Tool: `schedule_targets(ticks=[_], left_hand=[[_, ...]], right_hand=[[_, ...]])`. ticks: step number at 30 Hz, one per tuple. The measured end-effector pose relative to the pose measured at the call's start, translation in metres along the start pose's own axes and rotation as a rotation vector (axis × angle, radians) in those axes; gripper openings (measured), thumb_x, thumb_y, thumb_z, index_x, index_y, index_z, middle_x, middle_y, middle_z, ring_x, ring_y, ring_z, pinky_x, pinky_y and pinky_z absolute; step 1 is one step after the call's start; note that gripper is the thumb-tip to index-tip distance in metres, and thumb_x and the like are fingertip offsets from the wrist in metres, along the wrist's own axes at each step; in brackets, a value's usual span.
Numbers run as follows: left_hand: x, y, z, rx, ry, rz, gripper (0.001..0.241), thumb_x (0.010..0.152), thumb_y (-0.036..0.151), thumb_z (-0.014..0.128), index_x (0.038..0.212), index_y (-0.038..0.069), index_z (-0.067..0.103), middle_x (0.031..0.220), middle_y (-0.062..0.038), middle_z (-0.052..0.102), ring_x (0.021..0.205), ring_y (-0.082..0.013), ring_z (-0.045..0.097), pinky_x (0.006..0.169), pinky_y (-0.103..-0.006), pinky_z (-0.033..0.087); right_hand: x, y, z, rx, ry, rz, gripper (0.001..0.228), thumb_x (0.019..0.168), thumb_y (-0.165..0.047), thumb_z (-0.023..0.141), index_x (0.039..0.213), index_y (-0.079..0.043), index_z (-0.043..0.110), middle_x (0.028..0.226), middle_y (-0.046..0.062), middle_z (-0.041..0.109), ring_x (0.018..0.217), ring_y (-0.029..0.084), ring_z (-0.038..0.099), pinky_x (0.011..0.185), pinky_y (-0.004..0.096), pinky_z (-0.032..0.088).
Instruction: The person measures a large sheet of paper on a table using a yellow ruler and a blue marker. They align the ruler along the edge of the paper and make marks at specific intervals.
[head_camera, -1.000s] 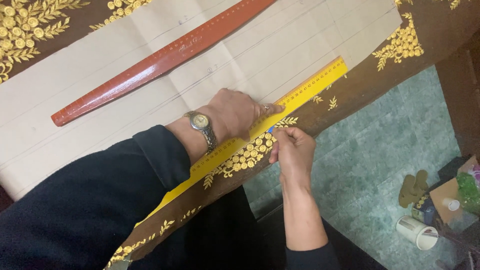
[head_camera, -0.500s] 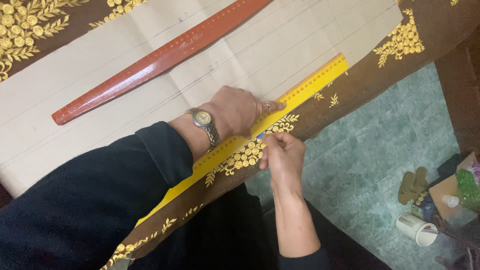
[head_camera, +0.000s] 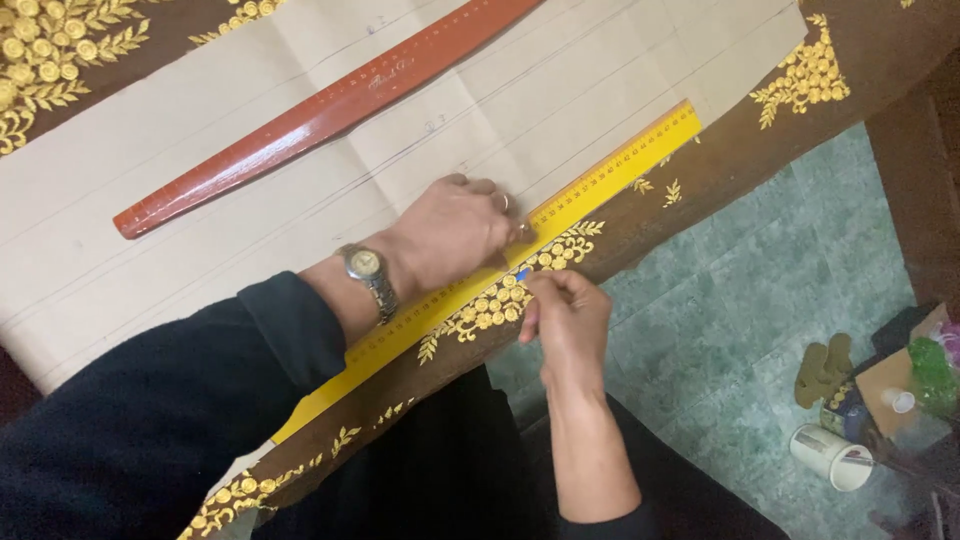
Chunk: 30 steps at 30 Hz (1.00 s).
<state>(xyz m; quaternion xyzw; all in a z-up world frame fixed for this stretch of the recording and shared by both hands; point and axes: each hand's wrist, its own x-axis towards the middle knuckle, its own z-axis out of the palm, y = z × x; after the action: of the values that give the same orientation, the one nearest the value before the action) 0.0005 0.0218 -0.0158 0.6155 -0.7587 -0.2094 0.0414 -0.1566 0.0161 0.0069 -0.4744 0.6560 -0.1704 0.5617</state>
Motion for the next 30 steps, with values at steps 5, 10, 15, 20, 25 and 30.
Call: schedule_targets(ticks=[5, 10, 15, 20, 25, 30], left_hand=[[-0.016, 0.003, -0.022, 0.006, -0.119, -0.051, 0.028, 0.082, 0.038, 0.072, 0.105, 0.021, 0.07, 0.098, -0.002, 0.07, 0.102, -0.0202, 0.063, 0.094, -0.042, 0.048], [-0.02, 0.01, -0.038, -0.031, -0.298, -0.119, 0.053, 0.082, 0.032, 0.072, 0.134, 0.028, 0.056, 0.113, -0.005, 0.069, 0.113, -0.0248, 0.06, 0.102, -0.0461, 0.042], [-0.02, 0.013, -0.042, 0.002, -0.378, -0.159, 0.07, 0.081, 0.029, 0.073, 0.144, 0.037, 0.043, 0.118, -0.006, 0.067, 0.115, -0.0247, 0.059, 0.103, -0.0468, 0.042], [-0.02, 0.014, -0.04, 0.018, -0.362, -0.161, 0.069, 0.08, 0.03, 0.074, 0.142, 0.037, 0.045, 0.118, -0.007, 0.067, 0.114, -0.0244, 0.06, 0.101, -0.0464, 0.044], [-0.019, 0.012, -0.036, 0.005, -0.358, -0.154, 0.073, 0.078, 0.029, 0.075, 0.143, 0.039, 0.043, 0.119, -0.007, 0.066, 0.114, -0.0245, 0.06, 0.101, -0.0471, 0.044], [-0.021, 0.011, -0.032, 0.015, -0.338, -0.144, 0.069, 0.079, 0.03, 0.076, 0.141, 0.036, 0.046, 0.118, -0.007, 0.067, 0.113, -0.0248, 0.06, 0.1, -0.0471, 0.045]], right_hand=[[0.01, 0.009, 0.001, 0.036, 0.023, -0.03, 0.015, 0.082, -0.004, 0.061, 0.089, 0.009, 0.066, 0.044, 0.009, 0.047, 0.028, 0.017, 0.049, 0.036, 0.024, 0.035], [0.01, 0.012, 0.004, 0.015, 0.028, -0.028, 0.013, 0.081, -0.003, 0.06, 0.085, 0.008, 0.066, 0.043, 0.01, 0.048, 0.028, 0.019, 0.05, 0.035, 0.024, 0.036], [0.007, 0.009, 0.007, 0.001, 0.029, -0.016, 0.016, 0.081, -0.003, 0.061, 0.088, 0.01, 0.066, 0.044, 0.01, 0.049, 0.029, 0.019, 0.051, 0.036, 0.025, 0.039], [0.008, 0.021, 0.009, 0.0, 0.029, -0.012, 0.012, 0.08, -0.003, 0.062, 0.084, 0.007, 0.066, 0.043, 0.009, 0.048, 0.028, 0.018, 0.05, 0.036, 0.024, 0.037], [0.0, 0.031, 0.013, -0.046, 0.008, 0.006, 0.012, 0.082, -0.005, 0.061, 0.081, 0.005, 0.067, 0.044, 0.007, 0.049, 0.029, 0.016, 0.051, 0.037, 0.022, 0.034], [-0.031, 0.02, 0.023, -0.051, -0.103, 0.076, 0.014, 0.083, -0.002, 0.061, 0.089, 0.009, 0.068, 0.045, 0.008, 0.052, 0.029, 0.016, 0.051, 0.038, 0.023, 0.037]])
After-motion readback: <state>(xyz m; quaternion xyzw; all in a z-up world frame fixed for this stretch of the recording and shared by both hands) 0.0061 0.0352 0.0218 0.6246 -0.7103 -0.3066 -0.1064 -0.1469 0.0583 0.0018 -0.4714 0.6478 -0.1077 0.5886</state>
